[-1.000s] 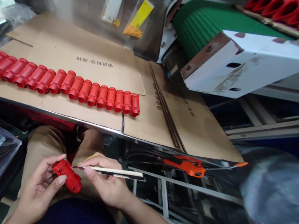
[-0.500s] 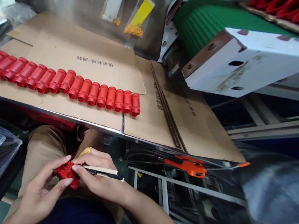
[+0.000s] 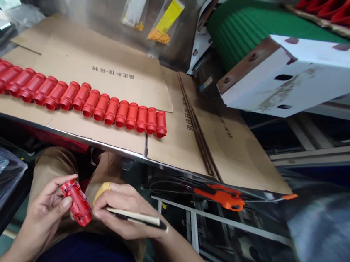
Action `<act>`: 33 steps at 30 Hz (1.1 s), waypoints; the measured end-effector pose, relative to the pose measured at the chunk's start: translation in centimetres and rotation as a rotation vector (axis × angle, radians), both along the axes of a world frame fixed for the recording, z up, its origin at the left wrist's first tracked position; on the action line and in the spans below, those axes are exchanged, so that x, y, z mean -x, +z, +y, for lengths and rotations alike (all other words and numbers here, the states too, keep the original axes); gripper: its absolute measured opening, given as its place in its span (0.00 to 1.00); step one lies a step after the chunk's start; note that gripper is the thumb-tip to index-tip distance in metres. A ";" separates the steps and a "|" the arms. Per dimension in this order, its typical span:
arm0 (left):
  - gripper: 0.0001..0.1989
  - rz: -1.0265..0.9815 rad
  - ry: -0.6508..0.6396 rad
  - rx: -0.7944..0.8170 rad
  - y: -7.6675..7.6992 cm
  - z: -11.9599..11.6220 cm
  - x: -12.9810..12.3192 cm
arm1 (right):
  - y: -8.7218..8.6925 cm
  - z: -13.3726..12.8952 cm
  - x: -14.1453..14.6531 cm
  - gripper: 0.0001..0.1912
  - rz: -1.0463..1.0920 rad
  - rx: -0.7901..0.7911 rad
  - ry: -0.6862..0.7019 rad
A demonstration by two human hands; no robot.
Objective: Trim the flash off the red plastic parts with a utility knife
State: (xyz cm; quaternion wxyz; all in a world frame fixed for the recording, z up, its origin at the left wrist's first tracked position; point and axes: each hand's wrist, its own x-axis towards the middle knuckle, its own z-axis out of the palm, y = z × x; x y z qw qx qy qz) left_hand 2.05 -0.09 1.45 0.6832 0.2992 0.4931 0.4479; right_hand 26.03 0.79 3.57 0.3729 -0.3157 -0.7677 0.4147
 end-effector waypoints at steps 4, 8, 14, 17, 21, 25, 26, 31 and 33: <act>0.24 -0.067 0.055 0.077 -0.4 0.4 0.0 | -0.9 0.0 -1.7 0.23 -0.092 0.160 0.005; 0.24 -0.073 0.043 0.063 -0.9 0.9 0.2 | -1.7 -1.4 -1.1 0.11 -0.166 0.017 -0.397; 0.27 -0.084 0.053 0.107 -1.0 1.2 0.0 | -2.2 -3.4 0.7 0.17 0.115 -0.211 -0.233; 0.26 -0.136 0.016 0.153 -1.1 0.8 0.1 | -2.8 -3.6 1.2 0.18 0.151 -0.223 -0.180; 0.26 -0.165 -0.055 0.160 -1.7 0.6 0.8 | -3.0 -3.5 1.7 0.12 0.128 -0.233 -0.128; 0.28 -0.166 -0.065 0.175 -2.1 0.6 1.2 | -2.6 -3.5 1.7 0.10 0.080 -0.291 -0.129; 0.28 -0.168 -0.068 0.187 -2.1 0.6 1.2 | -2.5 -3.5 1.6 0.10 0.062 -0.284 -0.127; 0.28 -0.186 -0.083 0.200 -2.4 0.5 1.2 | -2.1 -3.8 1.8 0.07 -0.022 -0.300 -0.129; 0.28 -0.189 -0.089 0.203 -2.2 0.5 1.1 | -2.2 -4.0 2.2 0.08 -0.076 -0.333 -0.153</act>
